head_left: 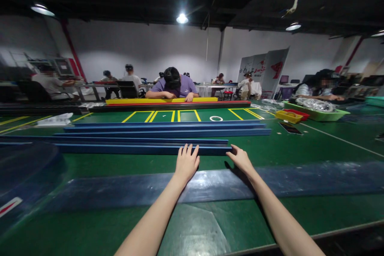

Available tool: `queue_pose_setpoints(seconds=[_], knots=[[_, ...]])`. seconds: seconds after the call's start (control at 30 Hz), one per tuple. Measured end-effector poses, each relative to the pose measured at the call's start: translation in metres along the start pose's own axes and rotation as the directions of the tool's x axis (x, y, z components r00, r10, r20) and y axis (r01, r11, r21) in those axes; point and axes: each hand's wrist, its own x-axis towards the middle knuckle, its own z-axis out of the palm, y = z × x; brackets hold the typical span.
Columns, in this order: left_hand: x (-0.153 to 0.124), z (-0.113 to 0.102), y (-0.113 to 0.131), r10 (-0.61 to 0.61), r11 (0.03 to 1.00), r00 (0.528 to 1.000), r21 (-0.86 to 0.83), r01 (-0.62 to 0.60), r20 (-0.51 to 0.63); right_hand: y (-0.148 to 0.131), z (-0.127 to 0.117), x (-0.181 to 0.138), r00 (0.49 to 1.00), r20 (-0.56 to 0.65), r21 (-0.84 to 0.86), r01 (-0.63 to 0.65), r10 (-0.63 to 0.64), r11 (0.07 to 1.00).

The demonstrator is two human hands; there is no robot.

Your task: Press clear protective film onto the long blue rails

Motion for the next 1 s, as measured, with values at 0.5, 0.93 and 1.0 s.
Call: queue_pose_setpoints(seconds=[0.5, 0.93, 1.0], knots=[[-0.002, 0.004, -0.001, -0.062, 0.997, 0.997, -0.046, 0.059, -0.048, 0.006, -0.028, -0.011, 0.981, -0.057, -0.295, 0.162, -0.187, 0.942], [-0.001, 0.005, -0.001, -0.069, 0.997, 0.997, -0.039, 0.068, -0.025, 0.007, -0.025, -0.012, 0.809, 0.546, 0.088, 0.201, -0.216, 0.976], [-0.001, 0.004, 0.000, -0.069, 0.997, 0.997, -0.041, 0.068, -0.021, 0.008, -0.024, -0.011, 0.797, 0.568, 0.080, 0.197, -0.207, 0.977]])
